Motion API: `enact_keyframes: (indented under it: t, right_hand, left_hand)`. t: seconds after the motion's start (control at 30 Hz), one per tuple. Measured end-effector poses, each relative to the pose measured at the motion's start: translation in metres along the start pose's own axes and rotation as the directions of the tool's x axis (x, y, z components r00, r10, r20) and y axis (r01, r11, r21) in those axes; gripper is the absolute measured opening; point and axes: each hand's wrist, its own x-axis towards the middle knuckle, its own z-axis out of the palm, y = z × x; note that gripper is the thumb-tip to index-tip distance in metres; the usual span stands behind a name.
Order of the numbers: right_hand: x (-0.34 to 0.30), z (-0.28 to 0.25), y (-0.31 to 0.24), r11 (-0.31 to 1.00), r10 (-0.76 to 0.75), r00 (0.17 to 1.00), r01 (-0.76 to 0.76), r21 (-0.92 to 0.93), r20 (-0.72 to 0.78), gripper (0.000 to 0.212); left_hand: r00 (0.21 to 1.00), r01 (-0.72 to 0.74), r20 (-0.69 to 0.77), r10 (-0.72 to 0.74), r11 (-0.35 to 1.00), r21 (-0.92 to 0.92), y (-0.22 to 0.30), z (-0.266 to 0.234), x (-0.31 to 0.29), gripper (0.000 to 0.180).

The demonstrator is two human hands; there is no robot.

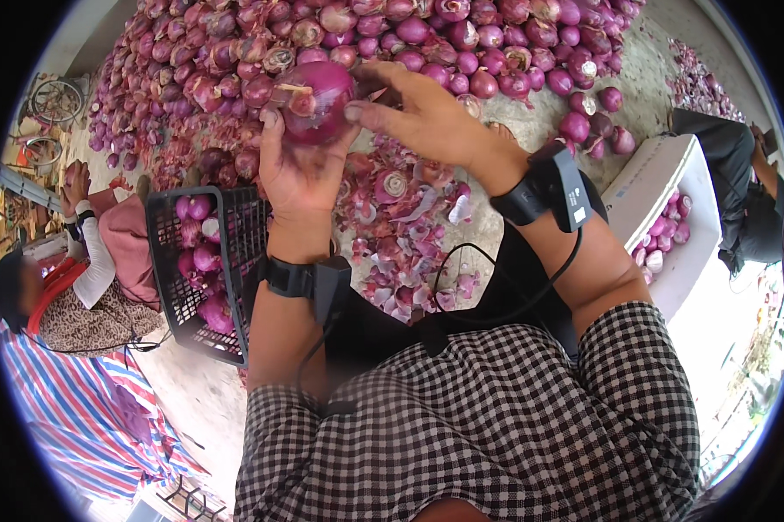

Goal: Peeling the outer skin of large red onions by hand.

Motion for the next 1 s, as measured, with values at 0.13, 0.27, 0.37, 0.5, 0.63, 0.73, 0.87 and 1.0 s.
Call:
enact_keyframes:
  t: [0.13,0.27,0.37,0.5,0.63,0.73,0.87,1.0]
  right_hand:
    - [-0.003,0.005,-0.001,0.975,-0.188,0.977,0.174,-0.136,-0.098,0.060]
    - [-0.005,-0.006,-0.008,0.968,-0.176,0.976,0.148,-0.201,-0.125,0.058]
    - [-0.004,-0.012,-0.008,0.958,-0.193,0.975,0.163,-0.235,-0.111,0.057]
    - [-0.005,-0.016,-0.009,0.963,-0.179,0.979,0.155,-0.220,-0.098,0.056]
    - [-0.004,-0.016,-0.007,0.970,-0.182,0.979,0.163,-0.178,-0.095,0.052]
    - [-0.002,-0.016,-0.008,0.985,-0.152,0.982,0.141,-0.097,-0.109,0.049]
    - [0.000,-0.013,-0.003,0.987,-0.155,0.974,0.158,0.005,-0.163,0.045]
    - [-0.001,-0.010,-0.005,0.984,-0.131,0.972,0.151,0.090,-0.197,0.036]
  left_hand:
    - [0.997,0.035,0.071,-0.037,0.999,0.033,-0.003,0.003,0.001,0.045]
    - [0.989,0.053,0.129,-0.077,0.981,0.185,-0.006,0.007,-0.003,0.042]
    - [0.985,0.068,0.136,-0.103,0.969,0.238,-0.006,0.001,-0.003,0.045]
    - [0.980,0.027,0.177,-0.086,0.950,0.310,-0.007,0.004,-0.005,0.056]
    - [0.984,0.008,0.163,-0.069,0.936,0.351,-0.008,0.011,-0.008,0.060]
    - [0.980,-0.028,0.192,-0.047,0.928,0.370,-0.007,0.009,-0.009,0.061]
    - [0.976,-0.027,0.211,-0.052,0.934,0.357,-0.005,0.010,-0.007,0.060]
    - [0.982,-0.014,0.180,-0.050,0.941,0.339,-0.005,0.016,-0.005,0.059]
